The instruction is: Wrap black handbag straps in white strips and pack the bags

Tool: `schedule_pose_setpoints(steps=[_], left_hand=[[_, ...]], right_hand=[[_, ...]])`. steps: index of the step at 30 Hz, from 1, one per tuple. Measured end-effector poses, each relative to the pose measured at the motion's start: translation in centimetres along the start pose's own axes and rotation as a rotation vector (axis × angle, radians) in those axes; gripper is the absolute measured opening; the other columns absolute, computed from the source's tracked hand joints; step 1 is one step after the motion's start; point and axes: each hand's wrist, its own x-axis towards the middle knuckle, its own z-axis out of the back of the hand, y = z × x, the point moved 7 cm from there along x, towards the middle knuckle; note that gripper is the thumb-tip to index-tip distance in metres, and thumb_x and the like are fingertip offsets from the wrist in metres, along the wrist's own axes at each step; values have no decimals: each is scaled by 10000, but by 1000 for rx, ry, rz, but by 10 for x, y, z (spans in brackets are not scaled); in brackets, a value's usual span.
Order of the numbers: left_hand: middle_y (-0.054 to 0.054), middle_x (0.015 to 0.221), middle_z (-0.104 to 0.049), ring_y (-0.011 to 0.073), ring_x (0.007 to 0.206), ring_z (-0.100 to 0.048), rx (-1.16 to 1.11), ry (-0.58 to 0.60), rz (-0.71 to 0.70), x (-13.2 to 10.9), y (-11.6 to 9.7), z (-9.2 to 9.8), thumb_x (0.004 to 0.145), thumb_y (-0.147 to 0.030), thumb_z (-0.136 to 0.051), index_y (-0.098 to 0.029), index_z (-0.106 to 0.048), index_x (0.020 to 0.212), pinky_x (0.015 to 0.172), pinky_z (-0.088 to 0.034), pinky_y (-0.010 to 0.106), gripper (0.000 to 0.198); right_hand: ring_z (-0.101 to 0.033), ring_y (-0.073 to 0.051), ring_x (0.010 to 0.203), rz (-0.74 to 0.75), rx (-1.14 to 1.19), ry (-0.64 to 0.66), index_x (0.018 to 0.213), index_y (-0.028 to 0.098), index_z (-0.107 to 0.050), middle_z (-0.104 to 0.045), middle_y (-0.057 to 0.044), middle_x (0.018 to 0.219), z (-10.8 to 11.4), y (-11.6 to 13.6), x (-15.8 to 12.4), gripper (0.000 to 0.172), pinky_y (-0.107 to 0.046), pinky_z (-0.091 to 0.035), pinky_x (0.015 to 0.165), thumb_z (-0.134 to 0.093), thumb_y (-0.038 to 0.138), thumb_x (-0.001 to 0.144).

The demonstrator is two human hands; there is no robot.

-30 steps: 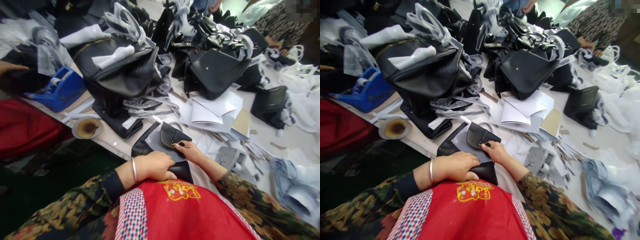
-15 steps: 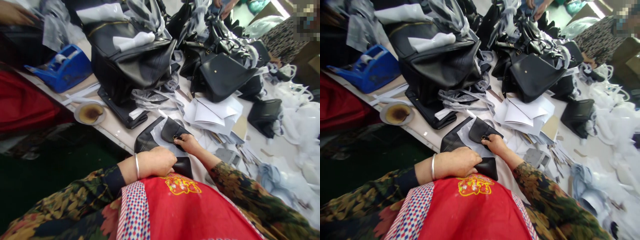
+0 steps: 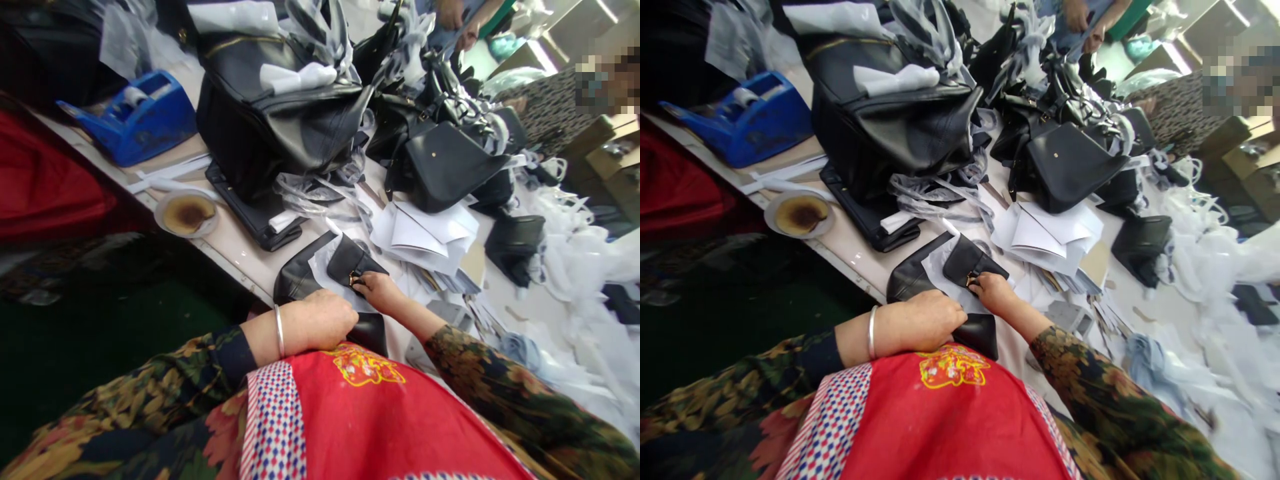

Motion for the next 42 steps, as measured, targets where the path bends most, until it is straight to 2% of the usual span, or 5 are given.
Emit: schedule_pose_setpoints(steps=[12, 17, 21, 27, 42], left_hand=[[141, 907, -736, 298, 872, -685, 52, -41, -15, -3, 1, 4, 844, -251, -656, -124, -728, 910, 781, -515, 405, 161], [176, 1112, -661, 335, 1102, -593, 88, -168, 31, -5, 5, 11, 781, -320, -731, -121, -695, 1031, 948, -479, 446, 322], [213, 1274, -595, 358, 1198, -548, 97, -127, 114, -4, 9, 9, 744, -371, -760, -107, -655, 1139, 943, -499, 449, 487], [170, 1044, -720, 325, 944, -691, 60, 105, 147, -1, 9, -3, 843, -361, -641, -103, -704, 1072, 797, -553, 432, 350], [167, 1005, -729, 350, 923, -704, 78, 34, 112, -4, 8, -2, 851, -350, -640, -93, -721, 1012, 765, -569, 460, 314]], right_hand=[[-659, -316, 973, 113, -336, 129, 1071, 71, -720, -693, -214, 1061, -15, 41, 4, 308, -378, -496, 817, -438, 85, 948], [-666, -293, 1004, 112, -333, 130, 1076, 93, -697, -685, -206, 1099, -17, 40, 3, 249, -361, -497, 876, -486, 125, 948], [-680, -267, 1001, 65, -260, 87, 1069, 101, -675, -701, -181, 1064, -16, 28, 1, 207, -328, -494, 881, -507, 155, 959], [-687, -233, 990, 6, -76, -32, 1128, 109, -616, -720, -143, 1061, -8, 15, -4, 209, -288, -484, 863, -557, 237, 973], [-564, -140, 645, 50, 485, 83, 821, 184, -601, -606, -2, 735, -18, -12, 9, 137, -249, -457, 627, -525, 291, 861]])
